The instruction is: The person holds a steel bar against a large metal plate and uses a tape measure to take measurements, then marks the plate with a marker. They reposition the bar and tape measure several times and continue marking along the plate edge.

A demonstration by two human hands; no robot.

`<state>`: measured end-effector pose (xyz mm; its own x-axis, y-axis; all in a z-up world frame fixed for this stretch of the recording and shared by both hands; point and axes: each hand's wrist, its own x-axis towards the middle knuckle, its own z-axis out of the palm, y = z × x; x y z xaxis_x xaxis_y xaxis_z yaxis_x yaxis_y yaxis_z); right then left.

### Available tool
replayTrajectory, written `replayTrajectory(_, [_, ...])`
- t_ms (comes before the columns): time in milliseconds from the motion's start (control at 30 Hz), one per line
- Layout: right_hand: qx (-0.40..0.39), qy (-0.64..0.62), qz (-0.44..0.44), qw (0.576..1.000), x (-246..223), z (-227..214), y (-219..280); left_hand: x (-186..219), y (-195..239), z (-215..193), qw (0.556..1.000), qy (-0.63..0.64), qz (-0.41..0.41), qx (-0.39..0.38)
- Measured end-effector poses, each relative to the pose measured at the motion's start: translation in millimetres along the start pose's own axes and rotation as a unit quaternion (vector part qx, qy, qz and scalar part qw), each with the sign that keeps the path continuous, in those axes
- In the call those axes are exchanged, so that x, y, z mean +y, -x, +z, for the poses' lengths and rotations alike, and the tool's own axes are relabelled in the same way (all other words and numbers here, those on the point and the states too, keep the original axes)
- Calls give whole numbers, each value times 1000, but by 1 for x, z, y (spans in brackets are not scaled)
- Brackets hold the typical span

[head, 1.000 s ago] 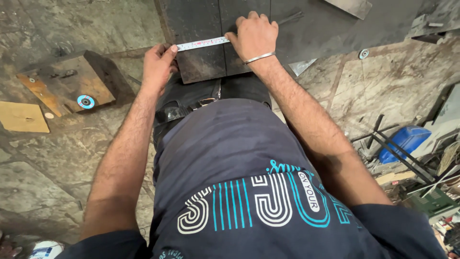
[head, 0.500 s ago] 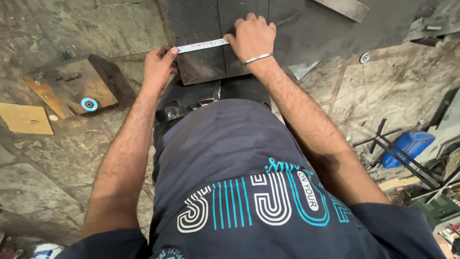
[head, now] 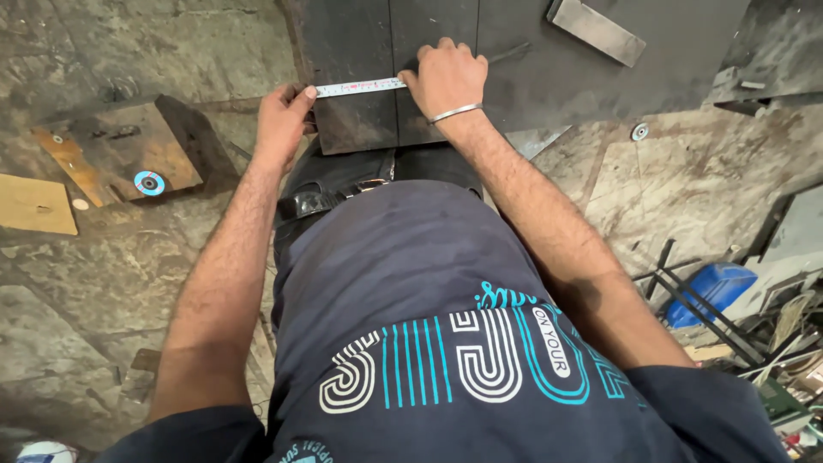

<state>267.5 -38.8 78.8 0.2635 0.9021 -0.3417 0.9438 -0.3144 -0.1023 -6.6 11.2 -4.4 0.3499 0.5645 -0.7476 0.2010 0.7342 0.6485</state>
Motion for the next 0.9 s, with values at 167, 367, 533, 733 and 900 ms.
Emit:
replayTrajectory(167, [-5, -4, -6, 1000, 2, 0, -2, 0, 3, 6, 1000, 4, 1, 30])
replayTrajectory(367, [-7, -7, -38, 999, 8, 2, -4, -8, 7, 11, 996, -26, 53, 60])
replayTrajectory(533, [-16, -47, -71, 996, 18, 3, -5, -13, 10, 25, 983, -73, 71, 150])
replayTrajectory(733, [-7, -85, -93, 992, 25, 7, -2, -37, -2, 39, 946, -112, 147, 266])
replayTrajectory(900, [22, -113, -152, 982, 27, -3, 24, -28, 35, 68, 887, -160, 202, 383])
